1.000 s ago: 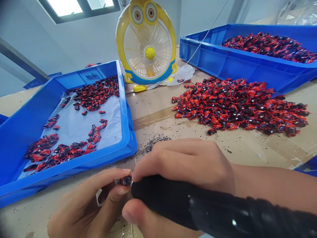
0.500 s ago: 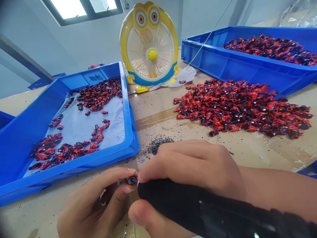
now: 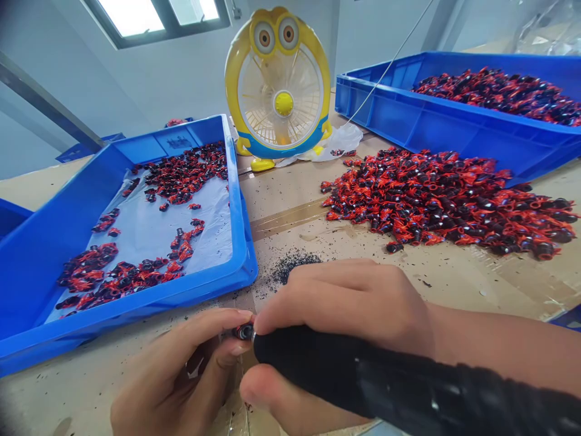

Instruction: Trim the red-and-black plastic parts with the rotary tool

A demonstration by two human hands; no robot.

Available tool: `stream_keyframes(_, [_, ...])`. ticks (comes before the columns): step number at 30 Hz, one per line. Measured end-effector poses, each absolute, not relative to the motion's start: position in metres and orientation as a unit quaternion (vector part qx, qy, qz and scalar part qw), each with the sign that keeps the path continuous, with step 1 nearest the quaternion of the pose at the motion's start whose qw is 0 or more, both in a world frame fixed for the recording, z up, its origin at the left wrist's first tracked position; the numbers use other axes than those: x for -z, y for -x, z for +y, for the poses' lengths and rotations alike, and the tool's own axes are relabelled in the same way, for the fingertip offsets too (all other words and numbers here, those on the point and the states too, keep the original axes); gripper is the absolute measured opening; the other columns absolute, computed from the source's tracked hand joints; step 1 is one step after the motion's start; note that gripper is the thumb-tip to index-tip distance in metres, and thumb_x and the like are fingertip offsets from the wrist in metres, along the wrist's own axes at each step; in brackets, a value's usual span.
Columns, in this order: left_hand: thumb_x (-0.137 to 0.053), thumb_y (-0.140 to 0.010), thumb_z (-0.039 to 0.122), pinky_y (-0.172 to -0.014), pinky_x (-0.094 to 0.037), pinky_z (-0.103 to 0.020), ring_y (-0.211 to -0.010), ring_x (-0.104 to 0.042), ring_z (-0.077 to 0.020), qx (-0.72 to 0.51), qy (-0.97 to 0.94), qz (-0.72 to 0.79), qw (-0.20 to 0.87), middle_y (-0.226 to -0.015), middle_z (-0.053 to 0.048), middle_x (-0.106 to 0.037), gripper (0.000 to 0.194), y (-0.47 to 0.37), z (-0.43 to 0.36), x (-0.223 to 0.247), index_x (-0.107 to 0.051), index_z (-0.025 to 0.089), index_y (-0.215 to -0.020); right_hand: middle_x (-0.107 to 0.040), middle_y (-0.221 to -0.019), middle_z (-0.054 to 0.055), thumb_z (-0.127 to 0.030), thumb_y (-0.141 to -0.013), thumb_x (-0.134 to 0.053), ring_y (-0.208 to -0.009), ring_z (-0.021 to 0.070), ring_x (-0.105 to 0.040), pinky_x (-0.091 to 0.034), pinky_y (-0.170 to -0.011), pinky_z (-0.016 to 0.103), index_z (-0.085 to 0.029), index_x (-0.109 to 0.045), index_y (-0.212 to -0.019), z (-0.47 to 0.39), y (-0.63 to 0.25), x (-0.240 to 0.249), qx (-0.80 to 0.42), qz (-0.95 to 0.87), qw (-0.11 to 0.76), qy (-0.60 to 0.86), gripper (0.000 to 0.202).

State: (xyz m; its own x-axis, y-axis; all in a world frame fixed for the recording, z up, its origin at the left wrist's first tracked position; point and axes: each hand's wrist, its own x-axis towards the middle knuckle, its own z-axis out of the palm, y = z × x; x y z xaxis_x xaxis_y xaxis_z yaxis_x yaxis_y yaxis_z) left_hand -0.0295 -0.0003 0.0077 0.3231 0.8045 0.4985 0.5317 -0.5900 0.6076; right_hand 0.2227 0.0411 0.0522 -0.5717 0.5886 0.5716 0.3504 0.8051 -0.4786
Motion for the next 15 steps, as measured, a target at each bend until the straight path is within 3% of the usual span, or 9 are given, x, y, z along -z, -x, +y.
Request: stream_keyframes(15, [-0.068, -0.101, 0.015, -0.082, -0.066, -0.016, -0.086, -0.082, -0.0120, -0.408, -0.784, 0.439, 0.163, -0.105, 0.000, -0.085, 0.023, 0.0278, -0.0014, -0.0032, -0.072, 0.026, -0.121, -0.079, -0.079, -0.002, -0.036, -0.088, -0.084, -0.062, 0.0072, -0.074, -0.062, -0.061, 0.013, -0.022, -0.069, -0.105, 0.0385, -0.2236, -0.0524, -0.154, -0.864, 0.390, 0.278, 0.027])
